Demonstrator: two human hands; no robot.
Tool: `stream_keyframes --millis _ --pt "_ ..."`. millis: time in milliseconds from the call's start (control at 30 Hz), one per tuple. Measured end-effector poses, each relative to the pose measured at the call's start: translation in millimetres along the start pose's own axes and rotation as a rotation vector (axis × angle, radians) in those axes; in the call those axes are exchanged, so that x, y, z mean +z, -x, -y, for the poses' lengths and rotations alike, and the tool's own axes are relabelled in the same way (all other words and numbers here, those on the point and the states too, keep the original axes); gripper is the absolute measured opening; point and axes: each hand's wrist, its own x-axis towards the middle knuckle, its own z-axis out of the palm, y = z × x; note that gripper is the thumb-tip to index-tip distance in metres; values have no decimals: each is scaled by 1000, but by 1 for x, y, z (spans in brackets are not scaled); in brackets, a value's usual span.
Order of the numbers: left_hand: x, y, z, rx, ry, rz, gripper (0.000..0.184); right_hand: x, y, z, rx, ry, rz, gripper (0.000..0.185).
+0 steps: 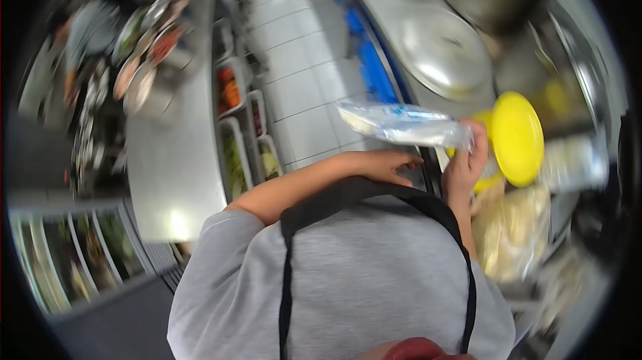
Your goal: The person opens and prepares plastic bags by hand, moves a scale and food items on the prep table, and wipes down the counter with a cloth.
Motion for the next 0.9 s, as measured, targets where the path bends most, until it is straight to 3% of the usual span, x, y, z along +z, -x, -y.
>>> stream_keyframes --millis 33,100,167,233,367,567,633,700,767,800,833,900 --pt "4 -13 -6 25 -148 35 70 -12 0 8 18 55 -78 24" --pt "18 -39 -21 67 -82 177 67 -33 -1 26 -125 63 -173 26" --pt "40 -69 -31 380 -319 110 59 -58 4 41 -196 137 -260 24" --pt "53 -94 -56 409 -492 90 60 -85 18 56 -313 286 -285 24" --pt "82 -149 -67 567 -478 -3 56 -115 50 73 -214 487 -316 22" --pt "105 -192 -56 610 -372 -85 50 -123 63 51 -178 612 -281 22" --pt "95 -189 -47 585 -341 -112 48 -120 60 39 -255 716 -102 24" --pt "87 -182 -40 567 -317 -132 47 -116 56 42 -258 701 -69 27" --pt "79 -169 -39 713 -375 -207 46 -113 48 40 -297 762 -78 26" --pt "77 -157 -43 1005 -484 -414 39 -115 47 40 -283 758 -55 26" --pt "78 -152 -38 957 -447 -268 39 -116 46 39 -305 724 -23 26" --pt "78 -129 -25 628 -144 8 39 -115 45 39 -287 738 10 26"
